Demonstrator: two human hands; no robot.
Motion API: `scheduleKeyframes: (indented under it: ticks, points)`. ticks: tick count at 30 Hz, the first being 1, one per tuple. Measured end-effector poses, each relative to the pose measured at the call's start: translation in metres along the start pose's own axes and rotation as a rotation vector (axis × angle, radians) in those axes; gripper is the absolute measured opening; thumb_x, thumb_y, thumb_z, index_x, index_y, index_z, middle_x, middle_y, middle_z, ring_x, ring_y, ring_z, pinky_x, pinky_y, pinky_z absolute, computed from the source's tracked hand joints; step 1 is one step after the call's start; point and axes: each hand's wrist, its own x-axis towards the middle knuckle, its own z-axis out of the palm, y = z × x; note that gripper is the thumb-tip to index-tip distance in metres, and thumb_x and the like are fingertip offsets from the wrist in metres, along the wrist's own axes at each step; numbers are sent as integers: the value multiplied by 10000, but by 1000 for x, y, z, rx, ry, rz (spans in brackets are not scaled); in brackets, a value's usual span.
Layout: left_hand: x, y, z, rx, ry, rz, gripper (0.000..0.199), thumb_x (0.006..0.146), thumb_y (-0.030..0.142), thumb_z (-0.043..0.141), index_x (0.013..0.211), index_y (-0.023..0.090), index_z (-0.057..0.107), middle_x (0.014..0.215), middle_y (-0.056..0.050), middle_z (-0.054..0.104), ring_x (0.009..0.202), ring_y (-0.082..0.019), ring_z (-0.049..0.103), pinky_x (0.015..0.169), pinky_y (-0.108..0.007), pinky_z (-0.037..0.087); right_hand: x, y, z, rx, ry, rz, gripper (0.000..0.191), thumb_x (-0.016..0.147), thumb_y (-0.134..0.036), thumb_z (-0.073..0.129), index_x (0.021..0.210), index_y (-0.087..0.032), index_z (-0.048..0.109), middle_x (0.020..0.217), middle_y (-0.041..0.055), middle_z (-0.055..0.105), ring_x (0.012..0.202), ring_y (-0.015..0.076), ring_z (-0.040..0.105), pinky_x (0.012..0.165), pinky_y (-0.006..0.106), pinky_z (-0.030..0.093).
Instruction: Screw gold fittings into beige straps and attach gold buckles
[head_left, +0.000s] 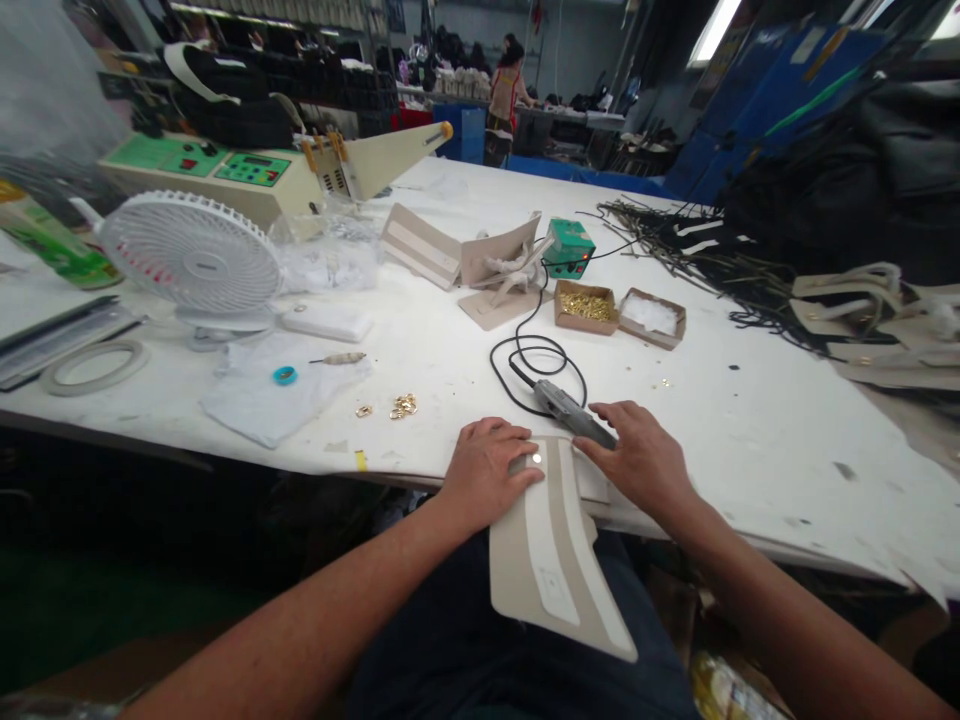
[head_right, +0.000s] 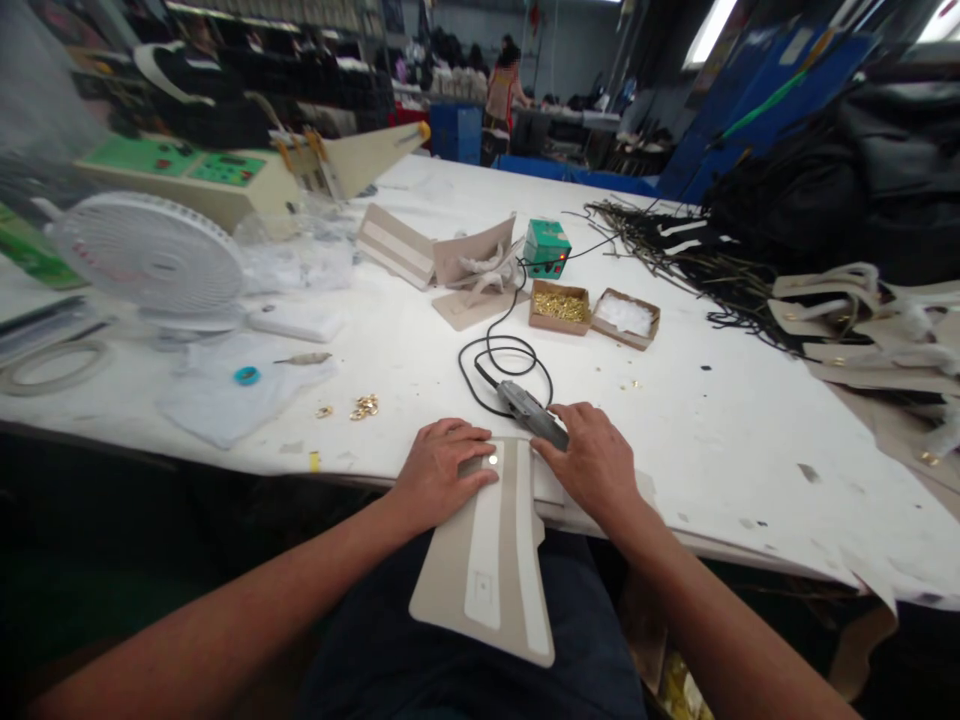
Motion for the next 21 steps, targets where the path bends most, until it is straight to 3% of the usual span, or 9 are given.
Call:
scheduleKeyframes:
  ticks: [3,5,9,11,13,17,21]
  points:
    - [1,0,1,-11,2,-25,294,839,385,835,1120,305,800,1309,6,756,1277,-291,573,1098,-523,410,10,15,2,-90,-150,14,434,890,-452,699,1238,-194,717,1112,128,729,1039,332,665,861,428,496]
    - [1,1,1,-20,1,-36,295,835,380,839,1117,303,799,1308,14,757,1280,-292,569,1101,-525,401,15,17,-1,34,-210,66,395,910,-447,653,1210,-201,727,1058,104,741,969,308,676,834,416,496]
    - [1,1,0,-34,3,-31,283,834,375,842,1104,302,799,1303,26,757,1275,-286,568,1104,-517,389,20,1,-19,774,-249,306,387,927,-539,593,1061,-197,716,948,78,738,805,245,681,716,367,537]
    - [1,1,0,-34,7,-29,280,834,381,843,1101,305,800,1295,25,759,1271,-285,570,1103,-515,388,19,-14,-26,1171,-185,341,335,896,-509,613,1016,-203,678,966,71,721,802,228,687,722,363,570]
    - [1,1,1,-32,11,-28,286,834,386,843,1105,305,800,1289,21,760,1267,-281,574,1105,-511,388,17,-33,-28,1401,-70,315,282,835,-435,659,1012,-216,654,928,41,692,748,197,667,699,343,575]
    - [1,1,2,-24,27,-24,292,827,387,851,1102,302,798,1296,12,757,1267,-279,576,1106,-503,389,14,-70,-17,1435,196,269,271,790,-401,805,884,-218,628,670,-38,573,537,129,542,525,264,477]
    - [0,1,2,-20,38,-20,298,837,398,843,1116,309,786,1293,7,756,1262,-278,578,1094,-500,397,15,-91,-2,1387,257,170,412,791,-488,850,718,-226,541,577,-40,536,488,130,522,504,281,480]
